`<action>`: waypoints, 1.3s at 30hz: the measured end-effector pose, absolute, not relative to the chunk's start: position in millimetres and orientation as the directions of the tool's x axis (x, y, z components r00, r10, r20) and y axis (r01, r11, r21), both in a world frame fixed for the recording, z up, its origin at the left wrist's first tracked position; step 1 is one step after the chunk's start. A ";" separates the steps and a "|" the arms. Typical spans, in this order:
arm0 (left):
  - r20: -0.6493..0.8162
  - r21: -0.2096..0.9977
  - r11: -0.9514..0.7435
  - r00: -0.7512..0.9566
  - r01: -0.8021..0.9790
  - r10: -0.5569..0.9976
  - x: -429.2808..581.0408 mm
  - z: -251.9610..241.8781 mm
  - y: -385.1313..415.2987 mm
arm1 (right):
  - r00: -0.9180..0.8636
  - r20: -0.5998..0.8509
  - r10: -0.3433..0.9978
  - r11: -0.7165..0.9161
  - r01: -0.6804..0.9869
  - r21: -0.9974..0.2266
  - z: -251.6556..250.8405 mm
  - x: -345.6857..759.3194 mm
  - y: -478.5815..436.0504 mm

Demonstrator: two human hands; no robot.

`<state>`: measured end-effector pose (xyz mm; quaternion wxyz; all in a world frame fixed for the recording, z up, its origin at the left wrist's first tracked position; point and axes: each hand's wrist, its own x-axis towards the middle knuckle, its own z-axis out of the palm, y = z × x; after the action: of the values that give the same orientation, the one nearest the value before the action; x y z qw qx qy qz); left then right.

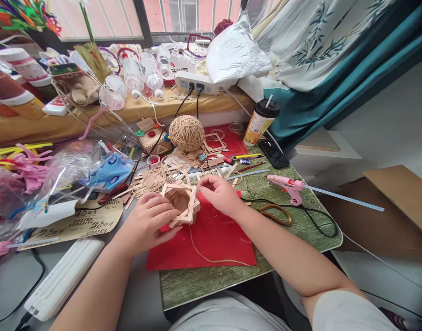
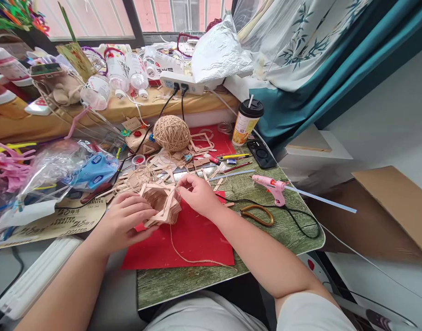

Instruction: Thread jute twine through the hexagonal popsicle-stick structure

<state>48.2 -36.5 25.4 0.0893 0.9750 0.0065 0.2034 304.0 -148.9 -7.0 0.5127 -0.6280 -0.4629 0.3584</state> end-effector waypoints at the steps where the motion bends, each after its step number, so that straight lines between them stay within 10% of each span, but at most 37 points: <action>1: 0.403 0.177 -0.984 0.913 -0.015 0.058 47.7 24.5 -36.1 | 0.304 0.046 0.951 -0.036 0.260 -0.965 -5.2 303.4 -153.2; 6: 0.428 0.174 -0.985 0.899 0.012 0.086 46.8 20.1 -36.3 | 0.358 0.098 0.929 -0.097 0.487 -0.868 -1.2 288.0 -206.2; 17: 0.478 0.070 -0.994 0.872 0.084 0.108 48.6 19.0 -46.8 | 0.094 -0.285 0.954 -0.194 0.917 -0.349 -10.3 212.2 -237.7; 39: 0.432 0.054 -0.972 0.872 0.228 0.228 57.8 20.7 -62.9 | 0.037 -0.239 0.970 -0.202 0.664 -0.720 -12.7 211.8 -274.2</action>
<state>57.8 -62.9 20.7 0.0004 0.9676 0.1179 0.2233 211.8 -274.2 -12.7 0.2138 -0.6876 -0.5943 0.3582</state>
